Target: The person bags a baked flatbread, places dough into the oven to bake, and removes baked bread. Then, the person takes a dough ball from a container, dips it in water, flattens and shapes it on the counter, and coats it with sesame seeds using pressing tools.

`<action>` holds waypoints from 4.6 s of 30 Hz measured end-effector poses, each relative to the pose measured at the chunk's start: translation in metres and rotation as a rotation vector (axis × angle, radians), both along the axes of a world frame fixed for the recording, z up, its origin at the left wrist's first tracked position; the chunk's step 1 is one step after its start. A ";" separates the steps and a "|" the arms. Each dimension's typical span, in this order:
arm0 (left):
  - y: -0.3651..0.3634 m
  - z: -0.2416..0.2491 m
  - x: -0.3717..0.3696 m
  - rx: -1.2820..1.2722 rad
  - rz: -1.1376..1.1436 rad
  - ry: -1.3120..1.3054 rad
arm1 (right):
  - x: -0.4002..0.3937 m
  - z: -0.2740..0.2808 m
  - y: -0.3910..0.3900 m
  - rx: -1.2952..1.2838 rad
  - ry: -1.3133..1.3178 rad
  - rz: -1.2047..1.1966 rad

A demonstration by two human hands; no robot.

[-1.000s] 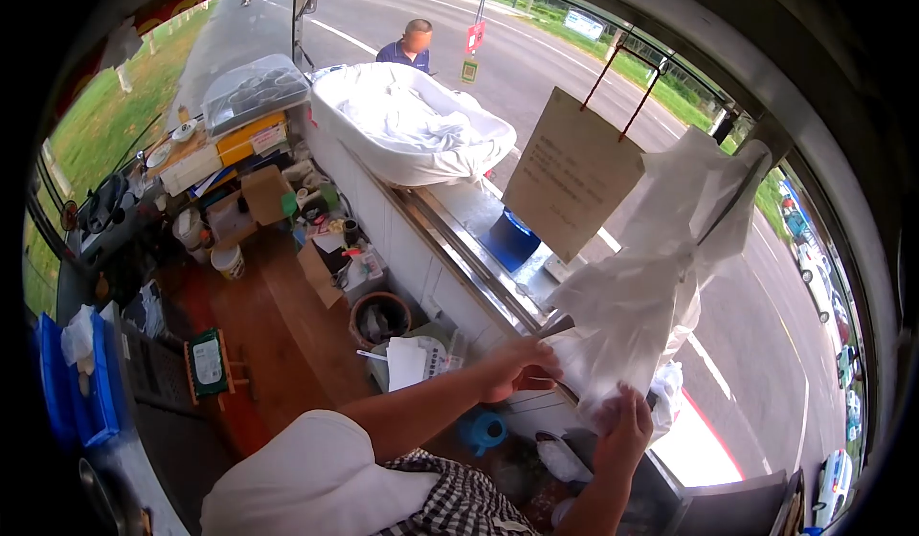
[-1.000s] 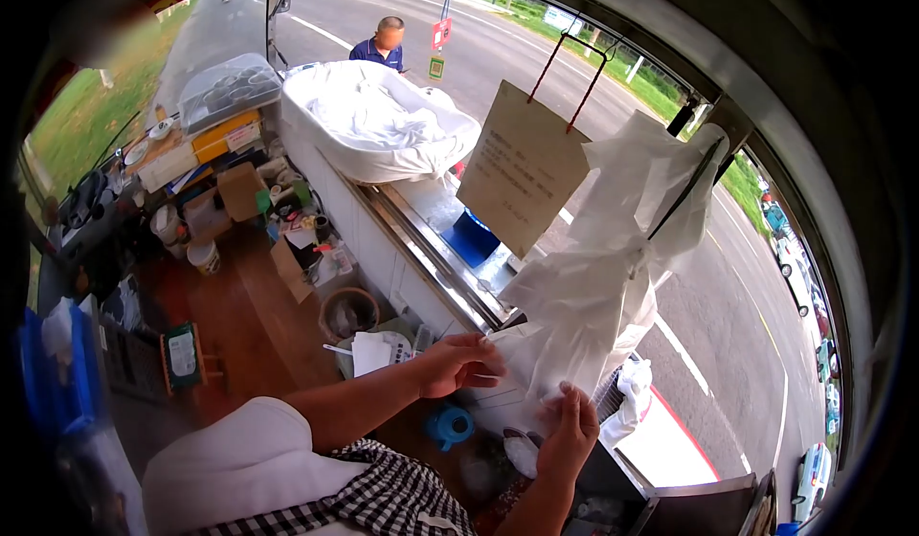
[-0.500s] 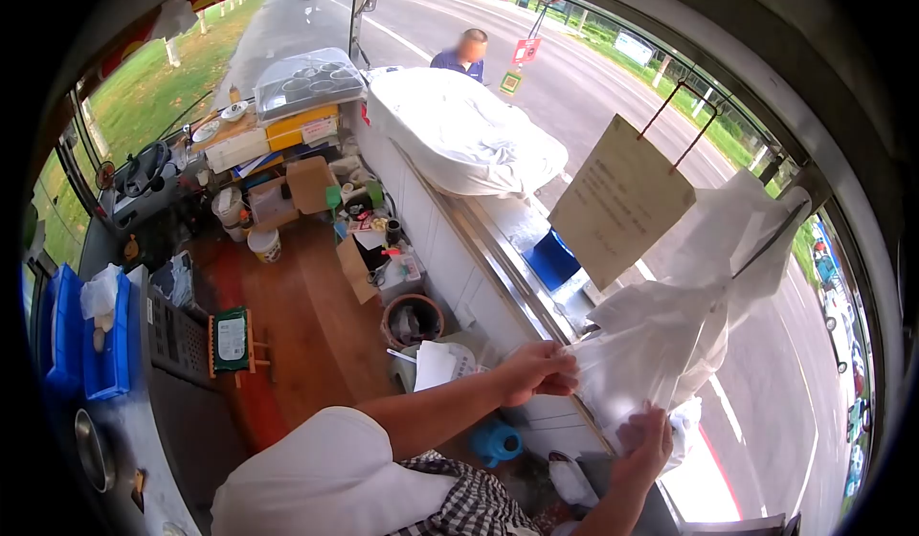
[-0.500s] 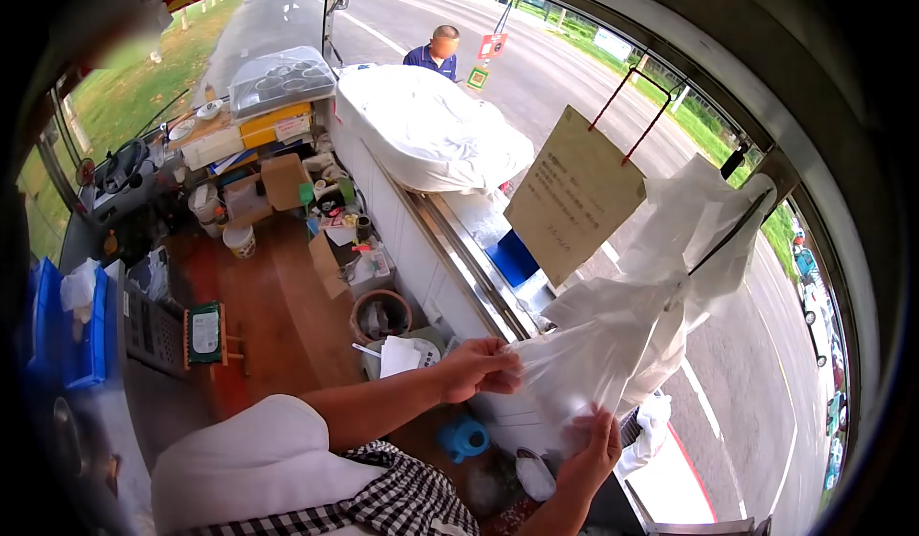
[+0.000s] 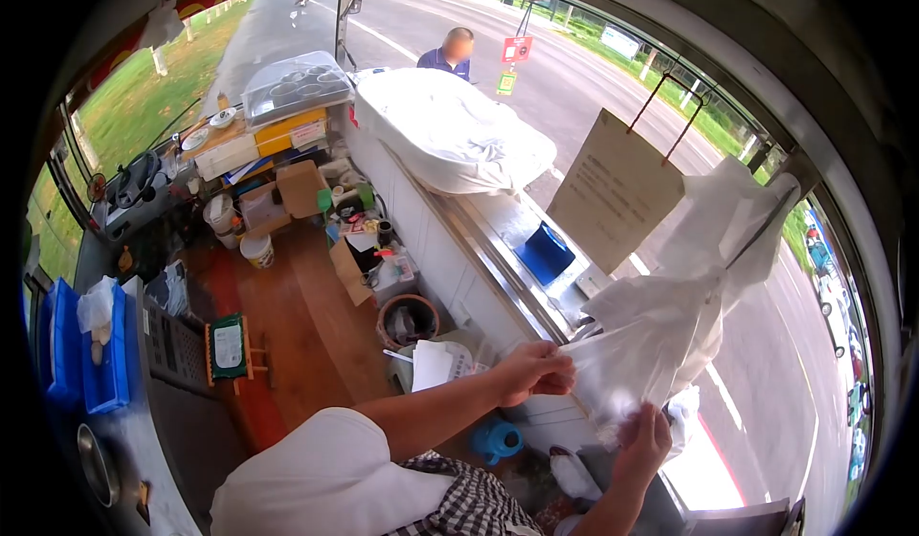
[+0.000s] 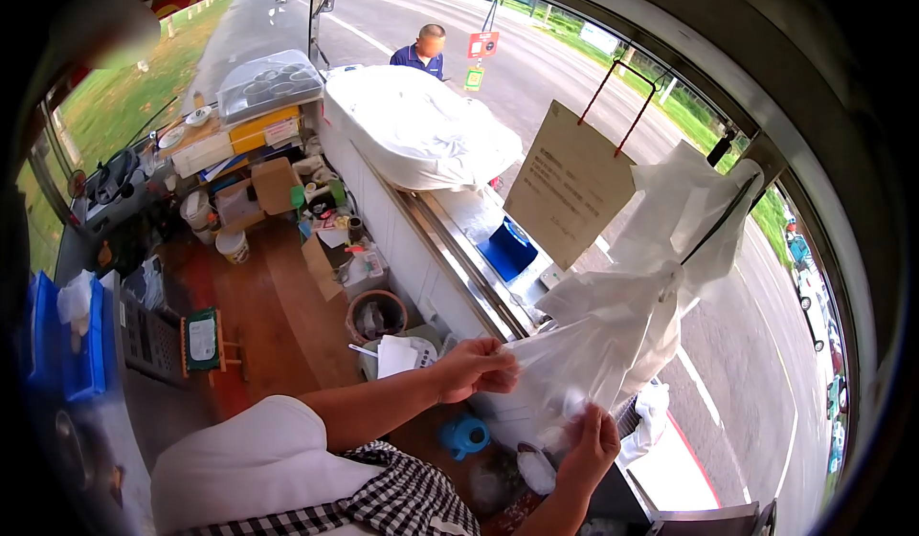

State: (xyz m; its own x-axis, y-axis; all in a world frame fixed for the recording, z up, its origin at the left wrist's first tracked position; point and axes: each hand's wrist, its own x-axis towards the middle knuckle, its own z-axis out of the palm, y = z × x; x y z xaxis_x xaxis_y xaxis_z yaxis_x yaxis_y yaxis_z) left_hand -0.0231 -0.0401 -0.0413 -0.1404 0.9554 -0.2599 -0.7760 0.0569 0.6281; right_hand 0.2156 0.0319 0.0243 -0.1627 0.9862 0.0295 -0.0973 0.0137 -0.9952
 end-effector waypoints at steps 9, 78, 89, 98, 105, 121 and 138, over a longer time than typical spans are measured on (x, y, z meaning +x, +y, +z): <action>-0.001 -0.002 0.000 0.034 0.019 -0.074 | 0.000 0.004 -0.008 0.005 -0.027 -0.016; 0.001 0.024 0.003 0.236 0.081 -0.308 | -0.020 0.020 -0.023 0.121 -0.116 -0.047; 0.005 0.012 0.000 0.310 0.017 -0.329 | -0.019 0.013 -0.018 0.093 -0.093 0.004; 0.003 0.018 0.003 0.276 0.075 -0.283 | -0.022 -0.002 -0.022 0.101 -0.111 -0.045; -0.018 -0.016 -0.016 0.137 0.079 -0.181 | -0.014 -0.046 -0.032 0.039 -0.072 -0.016; -0.145 -0.028 -0.068 0.287 0.179 -0.123 | -0.008 -0.081 -0.039 -0.232 -0.011 0.337; -0.234 -0.018 -0.033 0.281 0.314 -0.326 | -0.051 -0.114 -0.069 -0.424 -0.171 1.109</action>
State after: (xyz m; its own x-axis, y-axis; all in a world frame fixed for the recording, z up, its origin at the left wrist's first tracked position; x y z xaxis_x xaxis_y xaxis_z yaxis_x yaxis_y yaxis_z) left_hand -0.0558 -0.2746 -0.0593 -0.3852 0.9195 -0.0782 -0.8863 -0.3451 0.3089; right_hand 0.1644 -0.0374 -0.0901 -0.9001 0.2325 -0.3685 0.2847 -0.3264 -0.9013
